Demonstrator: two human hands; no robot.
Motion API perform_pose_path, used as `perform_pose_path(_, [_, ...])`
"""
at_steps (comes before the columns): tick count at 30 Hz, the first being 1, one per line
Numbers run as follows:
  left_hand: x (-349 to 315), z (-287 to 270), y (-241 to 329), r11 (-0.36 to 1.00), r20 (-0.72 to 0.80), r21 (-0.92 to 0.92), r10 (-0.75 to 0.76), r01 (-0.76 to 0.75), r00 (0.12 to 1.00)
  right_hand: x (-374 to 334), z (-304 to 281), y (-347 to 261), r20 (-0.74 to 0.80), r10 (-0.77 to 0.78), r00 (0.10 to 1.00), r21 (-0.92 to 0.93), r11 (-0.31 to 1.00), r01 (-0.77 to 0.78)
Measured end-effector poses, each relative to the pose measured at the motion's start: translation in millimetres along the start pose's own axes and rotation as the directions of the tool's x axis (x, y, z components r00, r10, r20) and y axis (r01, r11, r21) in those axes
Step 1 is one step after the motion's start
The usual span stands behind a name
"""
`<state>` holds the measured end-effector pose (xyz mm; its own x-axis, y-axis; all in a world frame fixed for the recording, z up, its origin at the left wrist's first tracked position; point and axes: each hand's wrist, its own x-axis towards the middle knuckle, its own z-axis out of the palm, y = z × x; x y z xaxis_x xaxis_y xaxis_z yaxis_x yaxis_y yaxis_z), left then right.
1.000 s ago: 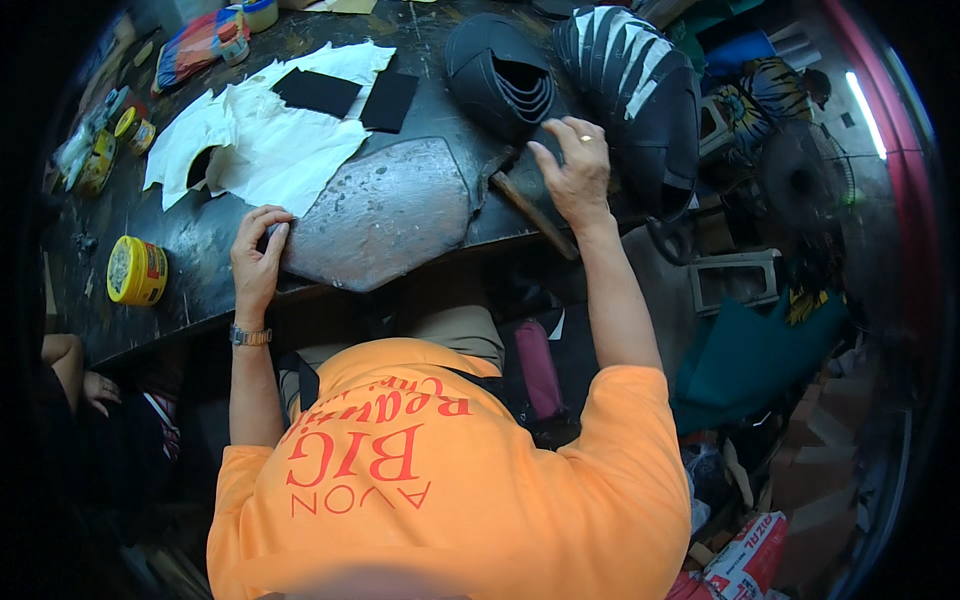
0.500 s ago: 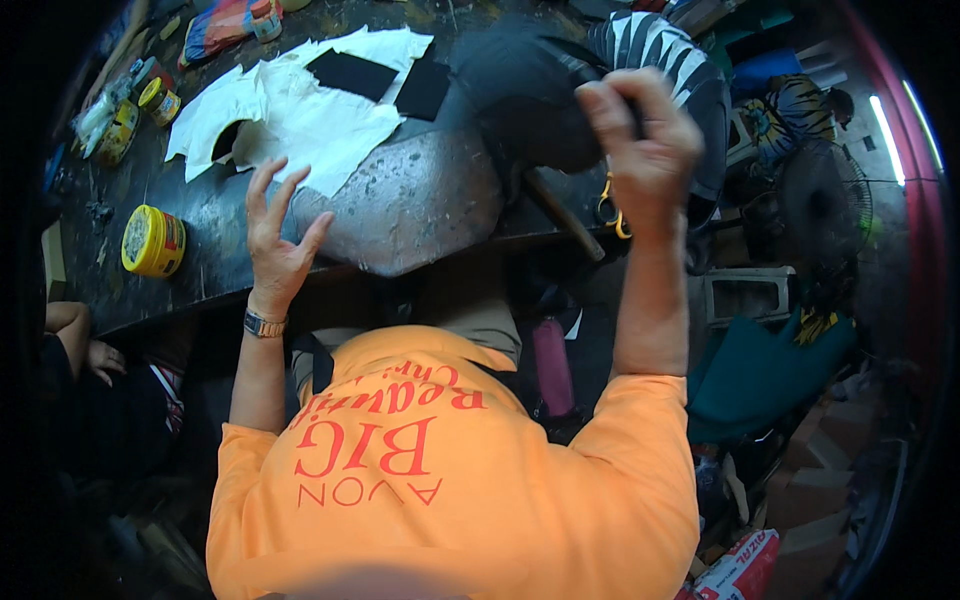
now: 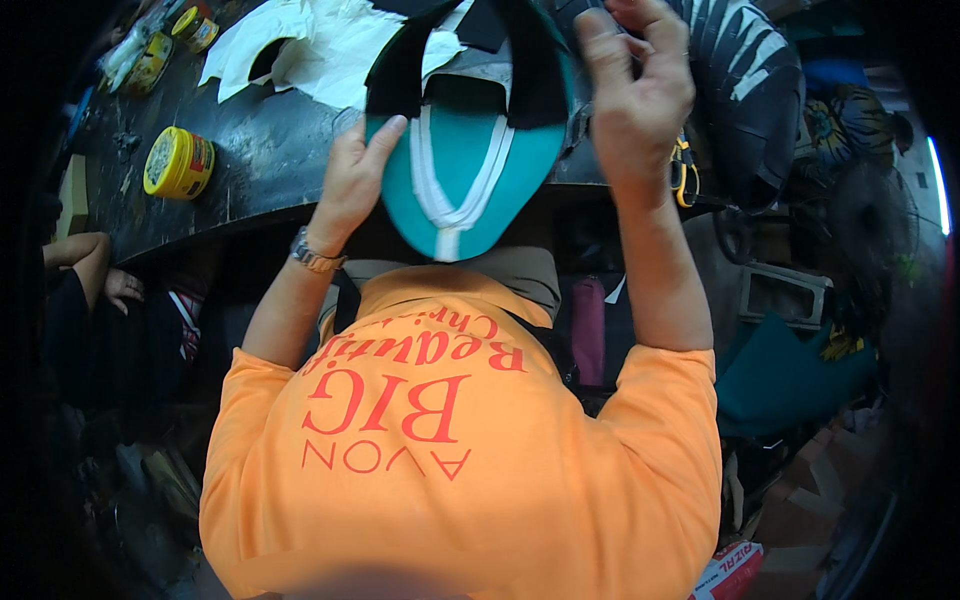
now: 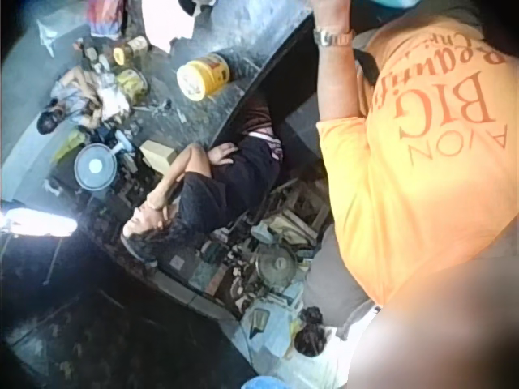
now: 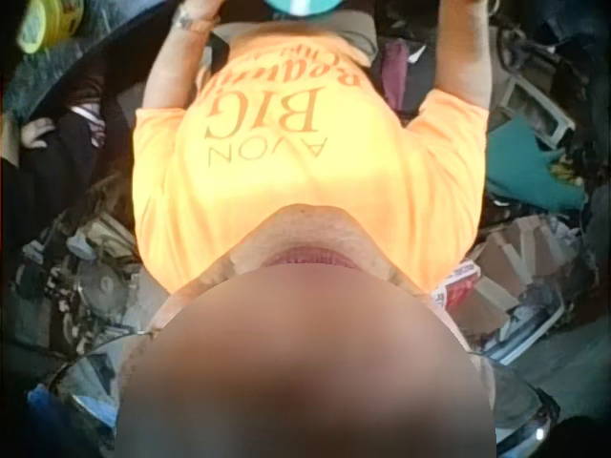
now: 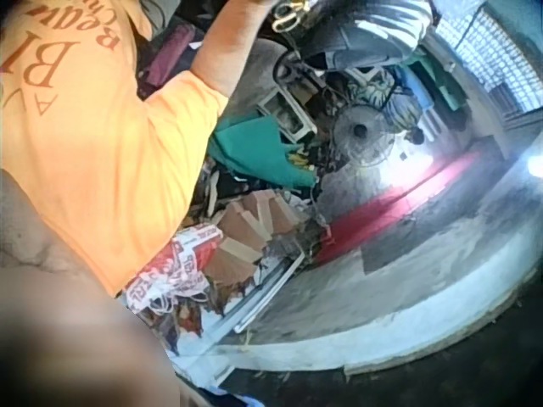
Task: The person assembles a teal flip-flop by placing a white paper template inside, positioning a black insole, and trimming excess material with scissors. They repeat this process for a second flip-flop, pressing and cutting the insole to fit the sole.
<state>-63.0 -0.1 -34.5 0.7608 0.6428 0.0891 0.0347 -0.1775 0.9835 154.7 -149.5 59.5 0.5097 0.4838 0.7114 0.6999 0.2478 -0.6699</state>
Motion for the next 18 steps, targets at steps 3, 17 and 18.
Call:
perform_pose_path(3, [-12.6,17.5,-23.7,0.996,0.037,-0.078,-0.032,0.035,0.999,-45.6,28.1,-4.9,0.355,0.120,0.927,0.007,0.991,-0.131])
perform_pose_path(17, [-9.8,-65.1,33.8,0.573,0.132,0.688,0.504,-0.445,0.854,-119.8,45.8,25.3,0.677,-0.010,0.736,-0.359,0.869,0.342])
perform_pose_path(18, [-5.3,-66.4,33.7,0.437,0.199,0.748,0.570,-0.500,0.797,-119.9,46.3,25.1,0.679,-0.019,0.734,-0.359,0.863,0.355])
